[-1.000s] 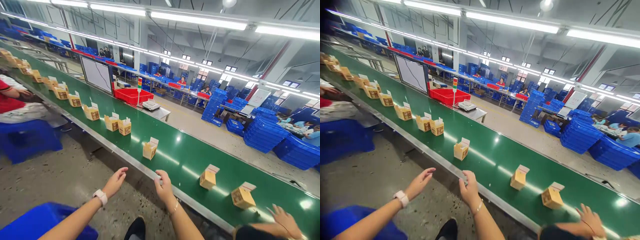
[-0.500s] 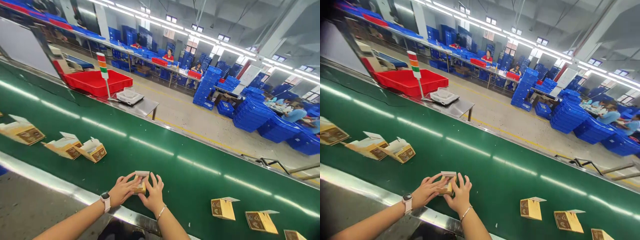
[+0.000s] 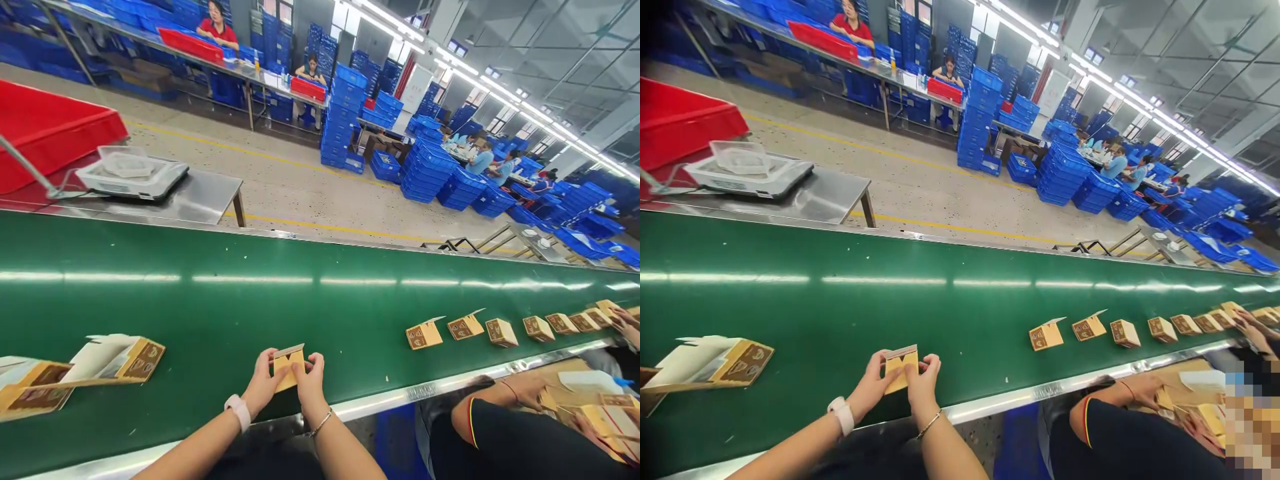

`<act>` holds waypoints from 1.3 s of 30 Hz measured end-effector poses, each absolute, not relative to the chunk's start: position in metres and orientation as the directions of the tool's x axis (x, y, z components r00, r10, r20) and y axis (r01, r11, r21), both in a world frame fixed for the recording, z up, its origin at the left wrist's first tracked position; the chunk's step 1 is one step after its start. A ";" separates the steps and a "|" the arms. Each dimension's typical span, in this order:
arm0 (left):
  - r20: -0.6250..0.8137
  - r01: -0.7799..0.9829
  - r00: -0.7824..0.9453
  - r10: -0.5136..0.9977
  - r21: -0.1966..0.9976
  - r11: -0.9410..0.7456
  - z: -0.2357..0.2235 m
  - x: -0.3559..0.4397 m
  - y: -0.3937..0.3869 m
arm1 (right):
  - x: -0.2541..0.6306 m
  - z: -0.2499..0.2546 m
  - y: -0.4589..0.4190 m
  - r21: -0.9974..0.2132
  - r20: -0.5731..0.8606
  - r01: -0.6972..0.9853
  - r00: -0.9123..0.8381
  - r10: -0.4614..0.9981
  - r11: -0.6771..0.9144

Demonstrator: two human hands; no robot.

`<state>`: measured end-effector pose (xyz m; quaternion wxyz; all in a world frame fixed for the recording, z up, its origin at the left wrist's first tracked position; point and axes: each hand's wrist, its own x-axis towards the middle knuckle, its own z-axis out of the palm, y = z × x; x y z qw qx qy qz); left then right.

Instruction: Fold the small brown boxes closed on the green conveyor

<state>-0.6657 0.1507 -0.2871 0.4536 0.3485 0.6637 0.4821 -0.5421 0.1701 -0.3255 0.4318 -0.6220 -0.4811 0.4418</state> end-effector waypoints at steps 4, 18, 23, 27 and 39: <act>-0.452 -0.146 -0.016 0.892 0.883 0.445 -0.265 -0.646 0.173 | -0.527 -0.323 0.179 -0.945 -0.111 0.290 0.155 0.982 -0.153; -0.019 0.319 -0.646 0.763 0.901 0.293 -0.280 -0.842 0.070 | -0.659 -0.252 0.177 -0.640 0.395 0.255 -0.700 0.595 0.725; 0.153 0.546 -0.247 0.957 0.838 0.007 -0.283 -0.855 0.093 | -0.684 -0.261 0.207 -0.529 0.165 0.490 -0.742 0.650 0.693; 0.243 0.669 -0.139 0.960 0.737 -0.090 -0.293 -0.845 0.091 | -0.666 -0.254 0.212 -0.496 0.182 0.464 -0.771 0.610 0.734; 0.073 0.680 -0.285 0.956 0.719 0.148 -0.261 -0.798 0.131 | -0.632 -0.263 0.207 -0.531 0.384 0.410 -0.663 0.643 0.741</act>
